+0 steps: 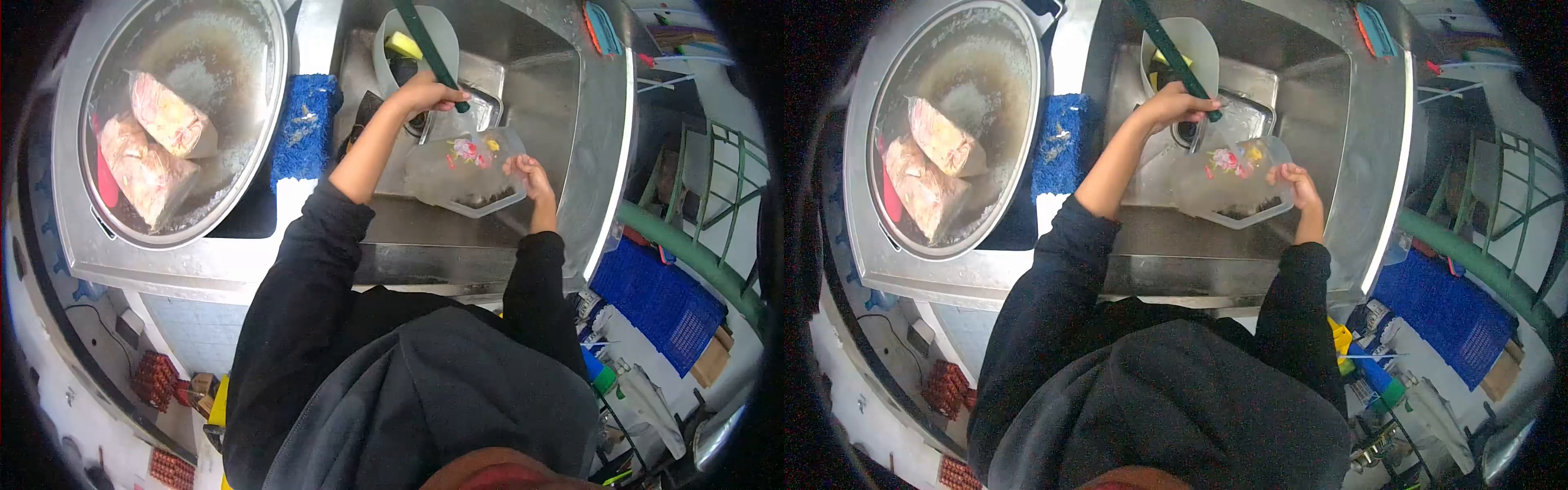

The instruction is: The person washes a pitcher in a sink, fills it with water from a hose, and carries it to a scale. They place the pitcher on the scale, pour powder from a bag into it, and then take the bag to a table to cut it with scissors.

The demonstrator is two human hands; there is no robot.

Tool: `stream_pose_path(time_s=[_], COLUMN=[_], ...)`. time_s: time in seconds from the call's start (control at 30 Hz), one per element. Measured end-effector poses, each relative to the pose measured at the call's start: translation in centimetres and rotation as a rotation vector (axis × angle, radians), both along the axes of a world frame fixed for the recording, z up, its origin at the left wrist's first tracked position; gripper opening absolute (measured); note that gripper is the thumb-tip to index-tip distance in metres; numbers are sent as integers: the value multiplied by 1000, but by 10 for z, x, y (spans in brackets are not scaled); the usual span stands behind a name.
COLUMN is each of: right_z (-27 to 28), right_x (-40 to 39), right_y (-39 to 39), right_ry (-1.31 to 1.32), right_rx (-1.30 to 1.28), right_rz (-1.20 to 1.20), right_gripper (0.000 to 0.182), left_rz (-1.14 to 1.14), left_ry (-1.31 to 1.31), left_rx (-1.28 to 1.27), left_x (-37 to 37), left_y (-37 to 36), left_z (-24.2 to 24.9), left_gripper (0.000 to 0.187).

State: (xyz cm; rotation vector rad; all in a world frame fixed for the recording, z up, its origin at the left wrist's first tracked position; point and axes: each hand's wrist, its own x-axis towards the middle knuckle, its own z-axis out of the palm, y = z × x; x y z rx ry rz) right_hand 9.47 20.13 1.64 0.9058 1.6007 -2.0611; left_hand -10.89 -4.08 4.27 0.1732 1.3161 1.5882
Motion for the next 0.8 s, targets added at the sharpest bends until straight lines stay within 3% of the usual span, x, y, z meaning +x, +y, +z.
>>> stream_pose_path(time_s=[0.07, 0.4, 0.47, 0.5, 0.57, 0.6, 0.67, 0.7, 0.77, 0.8], right_z=[-11, -1, 15, 26, 49, 56, 64, 66, 70, 63], right_x=[6, -29, -42, -51, -71, -81, -95, -97, -97, -98], right_y=[3, -3, -2, -6, -23, -32, -53, -67, -89, -92], right_ry=[39, -33, 32, 35, 118, 125, 302, 301, 455, 437], right_rx=[-186, -197, -85, -82, 425, 431, 914, 918, 1293, 1270], right_rz=[-210, -419, -143, -137, 464, 470, 991, 993, 1277, 1296], right_gripper=[19, 15, 15, 15, 23, 23, 29, 29, 33, 34], left_rz=[-20, 61, 160, 166, 337, 370, 333, 288, 306, 244], left_ry=[10, -87, -43, -41, 24, 9, 39, 64, 5, -49], left_rx=[-51, -126, -124, -121, -108, -104, -114, -132, -75, -30], left_x=[1, -3, -4, -5, -9, -12, -13, -11, -5, -3], left_y=[-10, -21, -13, -8, 4, 12, 20, 24, 26, 24], left_z=[5, -19, -22, -26, -37, -46, -34, -27, -15, -13], left_gripper=[22, 16, 17, 17, 19, 19, 18, 17, 15, 14])
